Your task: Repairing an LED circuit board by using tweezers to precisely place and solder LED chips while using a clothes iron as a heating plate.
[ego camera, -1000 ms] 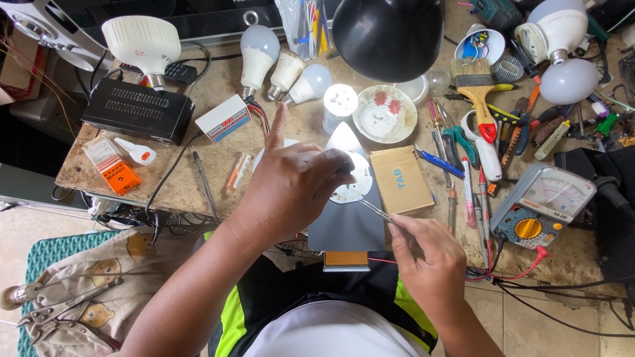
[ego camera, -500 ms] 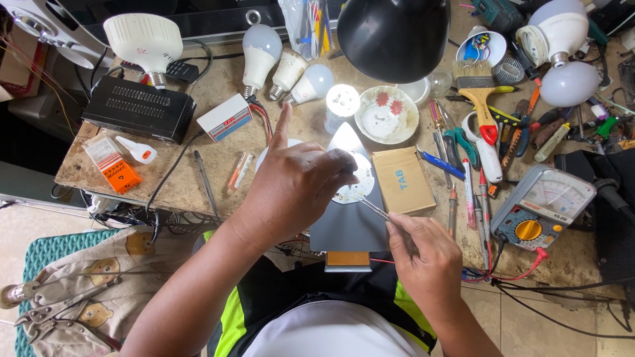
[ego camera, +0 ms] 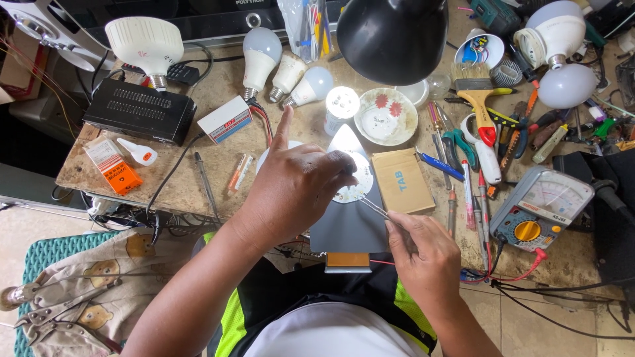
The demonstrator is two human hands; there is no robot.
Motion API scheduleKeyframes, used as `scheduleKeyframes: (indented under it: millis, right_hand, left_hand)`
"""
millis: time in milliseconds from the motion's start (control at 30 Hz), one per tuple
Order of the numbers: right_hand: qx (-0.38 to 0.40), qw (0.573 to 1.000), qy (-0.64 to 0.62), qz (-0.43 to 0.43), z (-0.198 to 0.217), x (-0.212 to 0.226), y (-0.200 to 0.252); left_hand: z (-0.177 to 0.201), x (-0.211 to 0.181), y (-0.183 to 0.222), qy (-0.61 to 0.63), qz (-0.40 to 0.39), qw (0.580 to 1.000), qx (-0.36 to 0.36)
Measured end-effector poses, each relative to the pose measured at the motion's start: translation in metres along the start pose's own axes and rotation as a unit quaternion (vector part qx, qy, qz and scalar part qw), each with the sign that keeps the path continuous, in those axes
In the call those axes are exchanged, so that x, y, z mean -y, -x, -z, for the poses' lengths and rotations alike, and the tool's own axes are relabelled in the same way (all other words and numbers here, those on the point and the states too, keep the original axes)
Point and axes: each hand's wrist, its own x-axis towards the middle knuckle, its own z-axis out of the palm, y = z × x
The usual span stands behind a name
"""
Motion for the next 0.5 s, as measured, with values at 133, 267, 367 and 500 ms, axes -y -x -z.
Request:
scheduleKeyframes:
  millis: [133,267,367,500]
  right_hand:
    - [0.0,1.0,0.007,-0.001,-0.001,-0.0019,0.0011]
    - [-0.005,1.0,0.004,-0.002,0.0003,0.0001,-0.0001]
    - [-0.008,1.0,0.0,0.002,0.0015,0.0025,-0.0011]
    - [-0.005,1.0,0.004,-0.006,0.0018,0.002,0.0001]
  left_hand:
    - [0.0013,-0.0003,-0.0008,0.007,0.006,1.0,0.003]
    - [-0.0007,0.0001,-0.0006,-0.006,0.005,1.0,0.003]
    - [-0.0016,0.001,-0.0003,0.0,0.004,1.0,0.004]
    - [-0.0056,0.0032,0.0011,-0.014,0.0,1.0,0.009]
